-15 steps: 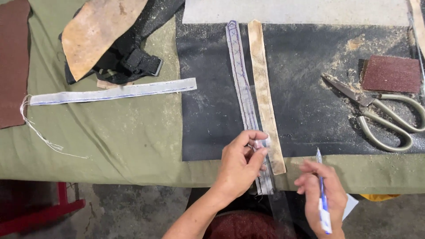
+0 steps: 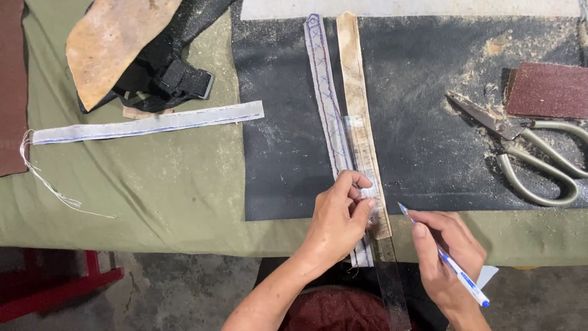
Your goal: Marking leather strips with a pen and ruler on a workbench
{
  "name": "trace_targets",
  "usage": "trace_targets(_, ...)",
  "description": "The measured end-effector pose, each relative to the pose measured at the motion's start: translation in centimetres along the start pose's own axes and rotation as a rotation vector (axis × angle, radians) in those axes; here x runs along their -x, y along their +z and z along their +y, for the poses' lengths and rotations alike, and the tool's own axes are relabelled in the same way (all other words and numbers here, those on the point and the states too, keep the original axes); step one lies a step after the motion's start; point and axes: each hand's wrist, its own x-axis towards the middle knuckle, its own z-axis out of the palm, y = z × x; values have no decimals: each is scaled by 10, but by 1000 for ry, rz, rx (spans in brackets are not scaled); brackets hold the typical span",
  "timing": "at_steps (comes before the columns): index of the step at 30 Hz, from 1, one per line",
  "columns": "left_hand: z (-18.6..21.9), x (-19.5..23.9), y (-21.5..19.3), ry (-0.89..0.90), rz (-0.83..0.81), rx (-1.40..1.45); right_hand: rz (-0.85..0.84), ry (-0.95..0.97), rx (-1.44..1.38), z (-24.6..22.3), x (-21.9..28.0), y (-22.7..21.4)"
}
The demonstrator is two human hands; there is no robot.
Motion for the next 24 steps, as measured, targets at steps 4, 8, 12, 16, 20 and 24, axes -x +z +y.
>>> trace_targets(4, -4, -3, 1, 28, 24, -70, 31, -8, 11, 14, -1, 9)
trace_targets(8, -2, -4, 0, 41, 13, -118, 27, -63, 3, 11, -7, 17)
trace_targets(12, 0, -3, 0, 81, 12, -126, 16, -96, -7, 5, -8, 22)
trace_targets(16, -3, -4, 0, 120, 6, -139, 20, -86, 2, 3, -7, 25)
trace_targets(20, -4, -4, -1, 138, 4, -134, 18, -140, 15, 4, -8, 27)
trace_targets(24, -2, -3, -2, 156, -7, -143, 27, -198, 26, 5, -7, 29)
